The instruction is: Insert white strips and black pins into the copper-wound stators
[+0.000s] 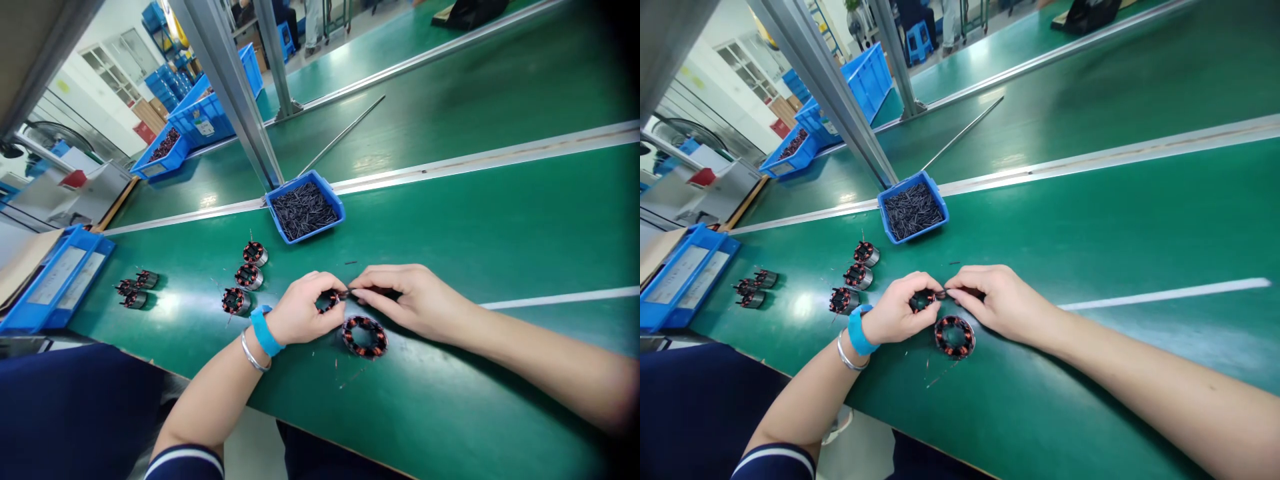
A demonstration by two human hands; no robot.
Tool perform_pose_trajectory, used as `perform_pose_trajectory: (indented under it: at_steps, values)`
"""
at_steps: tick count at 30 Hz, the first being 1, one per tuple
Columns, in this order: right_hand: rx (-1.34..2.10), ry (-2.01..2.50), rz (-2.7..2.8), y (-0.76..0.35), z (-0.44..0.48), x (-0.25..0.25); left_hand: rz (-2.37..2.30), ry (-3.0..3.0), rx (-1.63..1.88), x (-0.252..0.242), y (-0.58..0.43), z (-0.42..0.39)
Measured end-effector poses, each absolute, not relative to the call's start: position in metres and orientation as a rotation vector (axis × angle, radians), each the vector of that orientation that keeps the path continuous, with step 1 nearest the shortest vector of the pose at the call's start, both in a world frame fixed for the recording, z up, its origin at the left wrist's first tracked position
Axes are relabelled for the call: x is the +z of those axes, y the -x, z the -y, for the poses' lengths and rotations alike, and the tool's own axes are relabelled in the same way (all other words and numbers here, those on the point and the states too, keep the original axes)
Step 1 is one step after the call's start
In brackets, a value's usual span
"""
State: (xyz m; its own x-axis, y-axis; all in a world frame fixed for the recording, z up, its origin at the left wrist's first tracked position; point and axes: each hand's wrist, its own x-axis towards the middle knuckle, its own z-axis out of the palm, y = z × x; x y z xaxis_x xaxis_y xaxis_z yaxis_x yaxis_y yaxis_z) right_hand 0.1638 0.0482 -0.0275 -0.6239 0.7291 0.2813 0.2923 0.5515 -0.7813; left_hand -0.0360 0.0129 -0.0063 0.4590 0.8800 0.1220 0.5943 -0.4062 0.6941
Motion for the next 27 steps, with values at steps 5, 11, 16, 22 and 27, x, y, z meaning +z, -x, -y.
perform_pose_trajectory:
  at_steps: [5,11,16,22,27]
  values:
    - [0.836,0.797,2.240,-0.1626,-0.0472,-0.0269,-1.233,-2.122,0.643,-0.0069,0.0361,-0.0125]
    - [0.680,0.850,2.258,-0.1596,-0.0446,-0.0271,-1.217,-2.110,0.668,-0.0082,0.0357,-0.0130]
    - [0.788,0.779,2.239,-0.1623,-0.0471,-0.0278,-1.183,-2.111,0.688,-0.0074,0.0356,-0.0135]
    - [0.764,0.753,2.253,-0.1652,-0.0475,-0.0290,-1.189,-2.128,0.686,-0.0063,0.0356,-0.0132]
    - [0.595,0.710,2.314,-0.1640,-0.0476,-0.0296,-1.201,-2.119,0.683,-0.0074,0.0362,-0.0131]
